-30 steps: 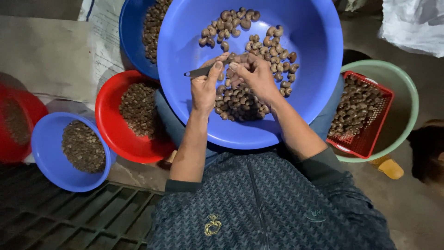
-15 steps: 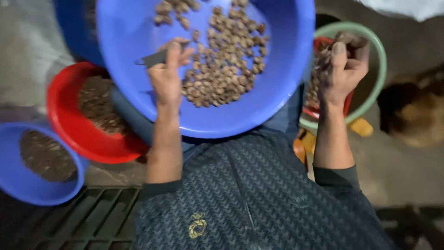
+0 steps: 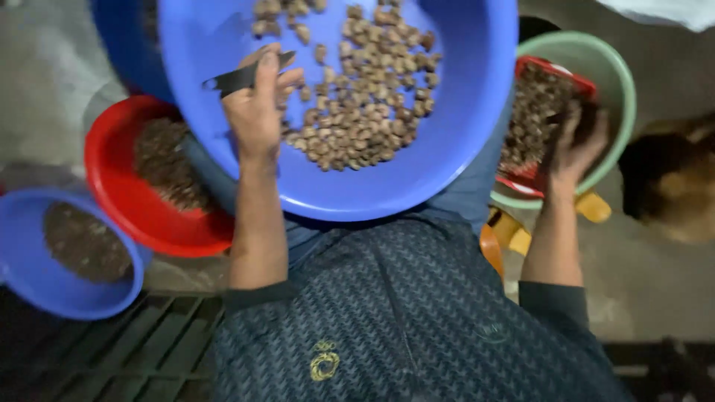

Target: Peeling the outer layer of nuts using a small hand tool and sorting them into different colored basins.

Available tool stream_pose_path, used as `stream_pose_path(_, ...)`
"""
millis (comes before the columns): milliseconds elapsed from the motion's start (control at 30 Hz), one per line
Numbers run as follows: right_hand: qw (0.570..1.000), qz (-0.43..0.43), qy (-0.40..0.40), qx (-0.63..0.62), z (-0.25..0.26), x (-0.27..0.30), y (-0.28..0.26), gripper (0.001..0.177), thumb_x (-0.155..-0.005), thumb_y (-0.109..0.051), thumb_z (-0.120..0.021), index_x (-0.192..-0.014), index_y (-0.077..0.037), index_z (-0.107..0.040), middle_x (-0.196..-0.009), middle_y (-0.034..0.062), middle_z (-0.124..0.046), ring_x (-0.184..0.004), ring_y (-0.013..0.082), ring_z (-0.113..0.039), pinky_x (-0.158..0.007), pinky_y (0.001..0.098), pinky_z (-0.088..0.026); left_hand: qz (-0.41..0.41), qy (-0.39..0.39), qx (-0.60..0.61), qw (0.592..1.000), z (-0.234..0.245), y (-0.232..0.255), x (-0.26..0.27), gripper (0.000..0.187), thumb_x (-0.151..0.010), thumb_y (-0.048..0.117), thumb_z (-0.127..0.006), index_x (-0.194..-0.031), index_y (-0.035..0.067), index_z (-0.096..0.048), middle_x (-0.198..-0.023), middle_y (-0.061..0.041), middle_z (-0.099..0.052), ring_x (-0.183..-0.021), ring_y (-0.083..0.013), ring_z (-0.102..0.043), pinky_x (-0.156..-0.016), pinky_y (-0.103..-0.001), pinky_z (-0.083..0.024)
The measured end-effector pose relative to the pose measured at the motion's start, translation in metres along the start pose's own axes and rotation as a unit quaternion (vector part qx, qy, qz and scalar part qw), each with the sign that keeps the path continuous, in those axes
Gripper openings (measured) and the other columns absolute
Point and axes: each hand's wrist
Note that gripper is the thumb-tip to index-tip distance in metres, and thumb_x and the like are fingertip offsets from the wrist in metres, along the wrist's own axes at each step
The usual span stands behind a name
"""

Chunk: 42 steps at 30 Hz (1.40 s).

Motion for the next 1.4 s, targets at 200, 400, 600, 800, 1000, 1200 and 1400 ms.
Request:
stream_pose_path(200, 0.972, 0.177, -0.046, -0.146, -0.054, -0.081, -0.188, 0.018, -0.115, 0.017, -0.051, -0.132, 0.015, -0.054, -0.114, 0.0302, -0.061, -0.088, 0.0375, -0.066, -0.079, 0.0436, -0.059, -0.101, 0.049, -0.012, 0.994, 0.008, -0.018, -0.011, 0.031, -0.104, 0.021, -0.061, -0.126, 0.0, -0.067, -0.11, -0.013, -0.079, -0.088, -0.0226, -0.083, -0.069, -0.025, -0.063)
stream_pose_path(400, 0.905, 0.31, -0.292, -0.001, -0.191, -0.098, -0.255, 0.026, -0.104, -0.004, -0.073, -0.126, 0.008, -0.065, -0.1, 0.0188, -0.075, -0.07, 0.0243, -0.068, -0.059, 0.0321, -0.058, -0.165, 0.122, -0.086, 0.975, 0.005, -0.008, -0.005, 0.038, -0.105, 0.036, -0.057, -0.123, 0.006, -0.068, -0.089, -0.009, -0.082, -0.076, -0.0163, -0.077, -0.068, -0.027, -0.061)
stream_pose_path(600, 0.858, 0.411, -0.296, 0.084, -0.32, -0.08, -0.247, 0.05, -0.087, -0.014, -0.071, -0.134, -0.004, -0.058, -0.136, 0.017, -0.06, -0.116, 0.0383, -0.057, -0.095, 0.0442, -0.052, -0.204, 0.109, -0.036, 0.972, 0.007, -0.005, -0.008, 0.027, -0.109, 0.016, -0.054, -0.125, -0.003, -0.063, -0.113, -0.012, -0.075, -0.089, -0.0219, -0.079, -0.078, -0.029, -0.063)
stream_pose_path(800, 0.815, 0.451, -0.306, 0.198, -0.358, -0.064, -0.219, 0.062, -0.099, -0.027, -0.059, -0.154, -0.001, -0.05, -0.158, 0.0232, -0.043, -0.147, 0.0398, -0.032, -0.116, 0.0534, -0.027, -0.178, 0.104, -0.075, 0.976, 0.008, 0.018, -0.004, 0.024, -0.106, 0.016, -0.056, -0.119, -0.001, -0.068, -0.1, -0.009, -0.077, -0.088, -0.0203, -0.079, -0.074, -0.028, -0.06)
stream_pose_path(1000, 0.812, 0.458, -0.255, 0.254, -0.321, -0.056, -0.219, 0.031, -0.096, -0.021, -0.059, -0.125, -0.012, -0.06, -0.126, 0.0118, -0.054, -0.106, 0.0301, -0.048, -0.083, 0.0392, -0.043, -0.201, 0.081, -0.067, 0.974, 0.005, 0.006, -0.006, 0.022, -0.107, 0.012, -0.058, -0.12, -0.003, -0.067, -0.118, -0.008, -0.074, -0.091, -0.0218, -0.081, -0.075, -0.028, -0.063)
stream_pose_path(1200, 0.864, 0.406, -0.238, 0.179, -0.287, -0.052, -0.208, 0.02, -0.087, -0.012, -0.063, -0.106, -0.008, -0.059, -0.105, 0.0126, -0.057, -0.093, 0.0304, -0.057, -0.079, 0.0413, -0.052, -0.149, 0.075, -0.109, 0.98, 0.003, 0.01, -0.004, 0.03, -0.104, 0.021, -0.058, -0.12, -0.001, -0.067, -0.089, -0.012, -0.08, -0.08, -0.0186, -0.079, -0.06, -0.026, -0.057)
stream_pose_path(1400, 0.859, 0.378, -0.265, 0.222, -0.281, -0.044, -0.186, 0.033, -0.08, -0.013, -0.07, -0.112, -0.01, -0.062, -0.105, 0.0123, -0.061, -0.091, 0.0324, -0.064, -0.06, 0.0436, -0.054, -0.146, 0.076, -0.067, 0.984, -0.003, -0.014, -0.008, 0.028, -0.102, 0.023, -0.062, -0.118, 0.003, -0.072, -0.078, -0.01, -0.079, -0.057, -0.0098, -0.063, -0.049, -0.023, -0.049)
Point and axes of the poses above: each hand's wrist, its own x-axis away from the middle knuckle, its own z-axis out of the back of the hand, y = z × x
